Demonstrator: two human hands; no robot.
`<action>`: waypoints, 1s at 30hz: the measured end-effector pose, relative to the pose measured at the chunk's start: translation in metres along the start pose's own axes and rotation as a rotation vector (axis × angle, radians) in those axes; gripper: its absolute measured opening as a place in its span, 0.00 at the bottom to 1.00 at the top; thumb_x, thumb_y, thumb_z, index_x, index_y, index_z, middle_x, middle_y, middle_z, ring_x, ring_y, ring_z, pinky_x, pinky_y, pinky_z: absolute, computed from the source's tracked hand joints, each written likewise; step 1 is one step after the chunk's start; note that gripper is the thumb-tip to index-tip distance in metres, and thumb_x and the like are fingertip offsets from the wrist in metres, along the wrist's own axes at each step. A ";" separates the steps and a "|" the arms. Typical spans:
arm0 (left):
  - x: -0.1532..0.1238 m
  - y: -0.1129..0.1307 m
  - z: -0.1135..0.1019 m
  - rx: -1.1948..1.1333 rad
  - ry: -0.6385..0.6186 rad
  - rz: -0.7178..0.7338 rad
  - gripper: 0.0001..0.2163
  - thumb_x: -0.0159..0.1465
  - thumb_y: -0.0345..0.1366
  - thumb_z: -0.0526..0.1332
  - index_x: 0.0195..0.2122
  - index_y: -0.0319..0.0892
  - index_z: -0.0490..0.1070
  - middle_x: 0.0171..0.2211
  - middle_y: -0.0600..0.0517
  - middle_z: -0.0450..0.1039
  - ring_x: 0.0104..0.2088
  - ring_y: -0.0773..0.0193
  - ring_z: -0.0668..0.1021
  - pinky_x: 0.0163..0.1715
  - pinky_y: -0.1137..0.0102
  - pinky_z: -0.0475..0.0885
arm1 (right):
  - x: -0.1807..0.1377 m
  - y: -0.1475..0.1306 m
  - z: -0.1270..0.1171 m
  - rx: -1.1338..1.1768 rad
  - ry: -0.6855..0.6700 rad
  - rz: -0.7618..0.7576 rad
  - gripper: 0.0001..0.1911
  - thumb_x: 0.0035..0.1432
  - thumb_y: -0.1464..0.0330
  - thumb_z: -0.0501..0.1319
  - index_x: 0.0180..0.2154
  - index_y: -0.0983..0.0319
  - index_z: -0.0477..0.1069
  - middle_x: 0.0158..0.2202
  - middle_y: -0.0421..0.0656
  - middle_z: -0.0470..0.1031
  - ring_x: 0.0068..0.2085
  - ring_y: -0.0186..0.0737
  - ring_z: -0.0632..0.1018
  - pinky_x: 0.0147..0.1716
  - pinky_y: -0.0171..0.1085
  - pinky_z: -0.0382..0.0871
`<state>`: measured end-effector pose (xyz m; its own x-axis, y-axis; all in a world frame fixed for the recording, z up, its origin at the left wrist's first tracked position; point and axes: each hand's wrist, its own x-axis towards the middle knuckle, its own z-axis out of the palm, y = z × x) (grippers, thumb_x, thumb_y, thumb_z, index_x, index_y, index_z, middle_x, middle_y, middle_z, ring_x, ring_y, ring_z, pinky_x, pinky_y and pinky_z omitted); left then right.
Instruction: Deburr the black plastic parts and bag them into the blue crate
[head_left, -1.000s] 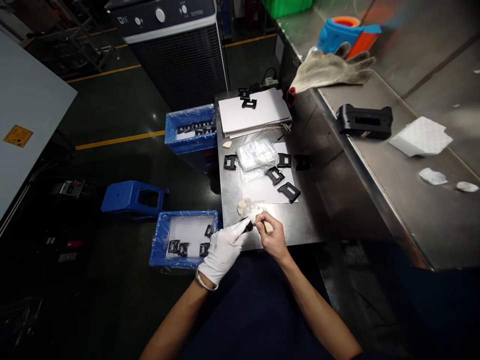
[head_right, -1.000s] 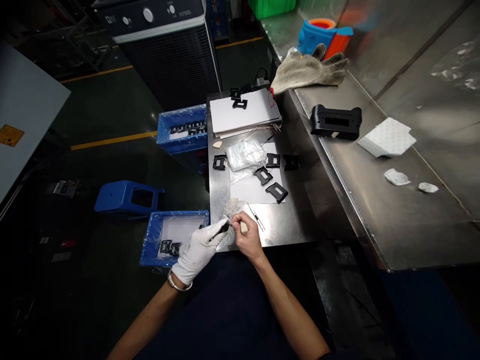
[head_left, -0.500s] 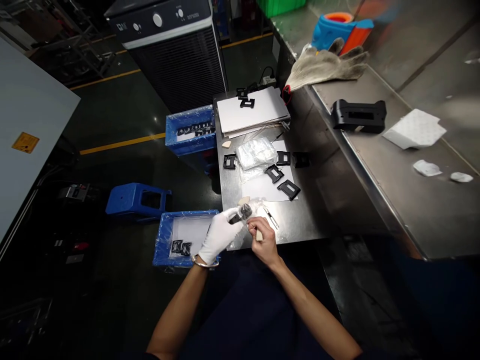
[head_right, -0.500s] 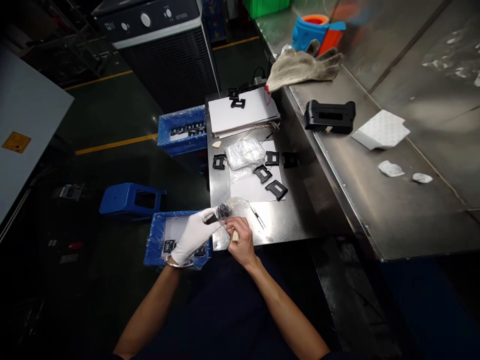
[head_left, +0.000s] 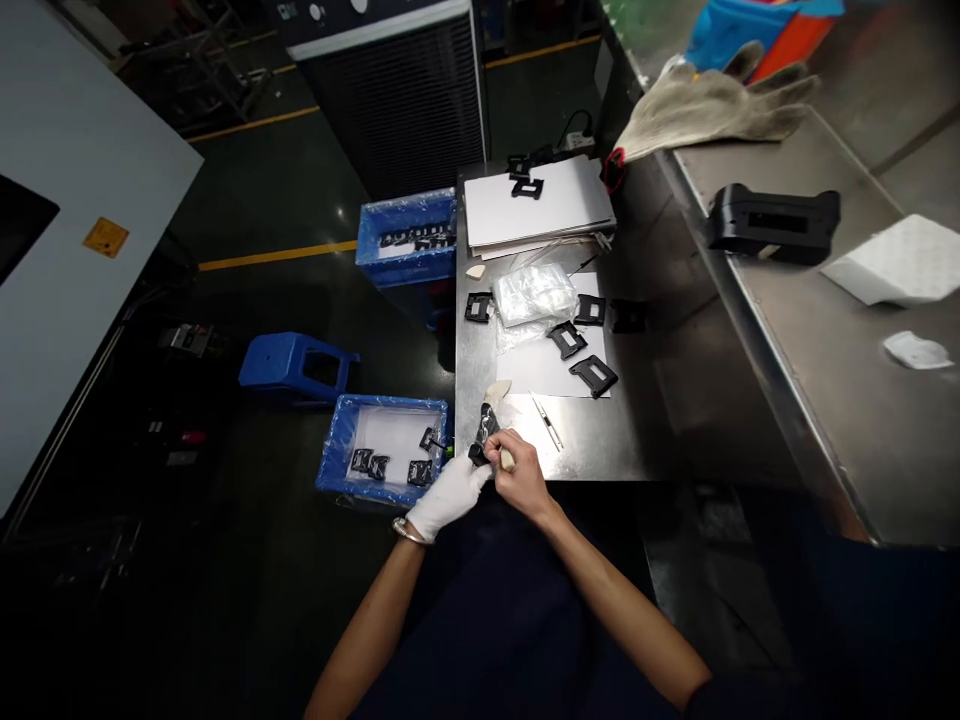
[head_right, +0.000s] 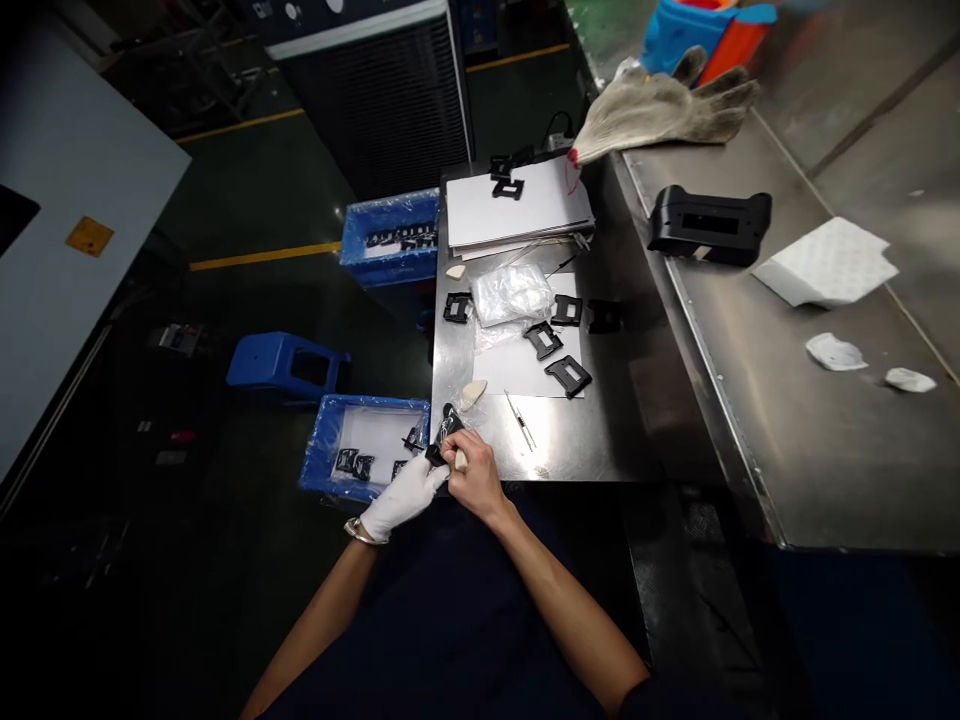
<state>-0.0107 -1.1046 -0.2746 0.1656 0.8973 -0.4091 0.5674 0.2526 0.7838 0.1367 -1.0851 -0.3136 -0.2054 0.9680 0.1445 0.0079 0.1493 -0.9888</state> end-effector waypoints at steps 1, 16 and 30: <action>-0.002 -0.003 0.004 0.039 0.039 -0.019 0.15 0.69 0.42 0.56 0.49 0.38 0.74 0.44 0.43 0.79 0.44 0.53 0.80 0.50 0.58 0.73 | -0.001 0.001 0.002 0.011 -0.024 0.000 0.07 0.52 0.77 0.53 0.27 0.59 0.62 0.28 0.39 0.67 0.33 0.38 0.69 0.35 0.36 0.60; -0.058 -0.048 0.044 0.015 0.729 -0.445 0.07 0.64 0.32 0.57 0.37 0.37 0.75 0.34 0.46 0.79 0.36 0.60 0.79 0.42 0.67 0.73 | -0.031 0.009 0.050 0.084 -0.418 -0.023 0.09 0.50 0.79 0.53 0.27 0.59 0.62 0.27 0.39 0.67 0.33 0.40 0.67 0.36 0.38 0.59; -0.159 -0.080 -0.017 -0.230 0.393 -0.411 0.26 0.68 0.39 0.59 0.67 0.44 0.62 0.61 0.45 0.72 0.61 0.55 0.74 0.60 0.64 0.69 | -0.042 0.040 0.131 0.273 -0.728 0.266 0.10 0.62 0.64 0.57 0.28 0.60 0.65 0.38 0.45 0.77 0.40 0.43 0.76 0.43 0.41 0.68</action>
<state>-0.0957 -1.2613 -0.2641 -0.3647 0.7651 -0.5307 0.3254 0.6388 0.6972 0.0174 -1.1459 -0.3639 -0.8146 0.5764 -0.0645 -0.0729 -0.2120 -0.9745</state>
